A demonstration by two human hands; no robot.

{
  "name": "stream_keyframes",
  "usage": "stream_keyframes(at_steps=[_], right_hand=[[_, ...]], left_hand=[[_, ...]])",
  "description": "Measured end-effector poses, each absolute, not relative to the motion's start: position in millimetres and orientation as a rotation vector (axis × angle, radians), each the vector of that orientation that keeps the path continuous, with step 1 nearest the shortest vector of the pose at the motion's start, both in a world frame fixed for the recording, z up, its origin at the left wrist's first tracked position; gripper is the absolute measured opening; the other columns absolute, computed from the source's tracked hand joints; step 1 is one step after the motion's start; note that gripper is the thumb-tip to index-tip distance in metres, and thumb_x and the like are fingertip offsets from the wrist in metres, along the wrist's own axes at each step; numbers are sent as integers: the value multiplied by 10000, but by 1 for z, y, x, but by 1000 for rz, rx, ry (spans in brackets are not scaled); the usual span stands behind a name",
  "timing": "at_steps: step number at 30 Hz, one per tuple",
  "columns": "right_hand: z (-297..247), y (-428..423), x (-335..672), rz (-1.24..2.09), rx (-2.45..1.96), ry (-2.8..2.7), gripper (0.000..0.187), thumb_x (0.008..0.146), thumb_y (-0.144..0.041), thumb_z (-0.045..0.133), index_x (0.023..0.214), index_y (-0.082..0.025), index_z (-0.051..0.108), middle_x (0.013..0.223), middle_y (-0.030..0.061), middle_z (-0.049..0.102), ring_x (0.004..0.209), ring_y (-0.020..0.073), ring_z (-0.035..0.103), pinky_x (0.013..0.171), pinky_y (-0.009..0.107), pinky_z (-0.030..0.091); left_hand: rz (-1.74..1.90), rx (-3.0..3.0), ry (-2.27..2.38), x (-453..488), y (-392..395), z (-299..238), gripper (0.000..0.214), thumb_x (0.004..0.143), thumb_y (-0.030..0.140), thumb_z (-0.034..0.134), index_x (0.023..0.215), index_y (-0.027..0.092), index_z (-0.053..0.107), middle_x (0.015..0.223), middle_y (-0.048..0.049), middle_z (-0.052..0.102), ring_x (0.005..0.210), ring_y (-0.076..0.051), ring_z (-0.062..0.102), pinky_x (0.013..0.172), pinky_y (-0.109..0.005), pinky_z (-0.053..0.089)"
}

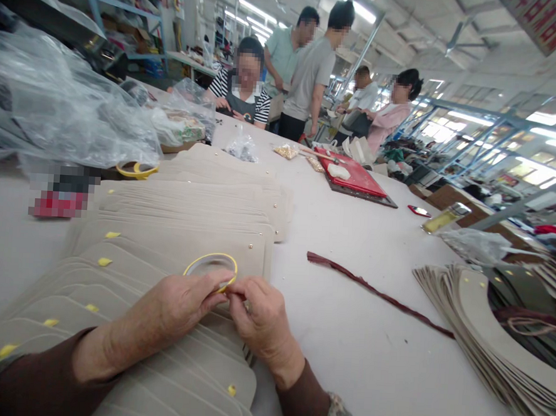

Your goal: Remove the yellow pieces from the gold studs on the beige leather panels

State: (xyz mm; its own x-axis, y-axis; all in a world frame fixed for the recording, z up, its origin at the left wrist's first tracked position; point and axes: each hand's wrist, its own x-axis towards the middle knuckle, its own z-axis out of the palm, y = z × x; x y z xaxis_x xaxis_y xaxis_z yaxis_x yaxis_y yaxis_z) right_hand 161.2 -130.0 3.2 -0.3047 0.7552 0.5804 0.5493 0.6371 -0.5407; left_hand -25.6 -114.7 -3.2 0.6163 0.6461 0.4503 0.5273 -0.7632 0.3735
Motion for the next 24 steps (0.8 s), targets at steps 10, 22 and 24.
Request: stream_keyframes(at_steps=[10, 22, 24], right_hand=[[4, -136, 151, 554, -1288, -1738, 100, 763, -154, 565, 699, -178, 637, 578, 6, 642, 501, 119, 574, 513, 227, 468], [-9, -109, 185, 1247, -1576, -1300, 219, 707, -338, 686, 740, -122, 676, 538, -12, 622, 421, 85, 551, 447, 195, 471], [-10, -110, 183, 1194, -1614, -1375, 191, 735, -321, 654, 730, -131, 675, 539, -12, 612, 432, 90, 546, 455, 200, 466]], left_hand=[[846, 2621, 997, -25, -114, 2, 154, 949, 128, 402, 882, 208, 515, 722, 25, 560, 638, -138, 556, 569, -249, 392], [341, 2767, 1331, -23, -105, 7, 88, 914, 130, 490, 885, 184, 553, 898, -41, 614, 859, -218, 562, 692, -319, 469], [260, 2763, 1338, -23, -104, 11, 82, 910, 132, 498, 899, 184, 561, 927, -47, 615, 897, -230, 551, 710, -332, 481]])
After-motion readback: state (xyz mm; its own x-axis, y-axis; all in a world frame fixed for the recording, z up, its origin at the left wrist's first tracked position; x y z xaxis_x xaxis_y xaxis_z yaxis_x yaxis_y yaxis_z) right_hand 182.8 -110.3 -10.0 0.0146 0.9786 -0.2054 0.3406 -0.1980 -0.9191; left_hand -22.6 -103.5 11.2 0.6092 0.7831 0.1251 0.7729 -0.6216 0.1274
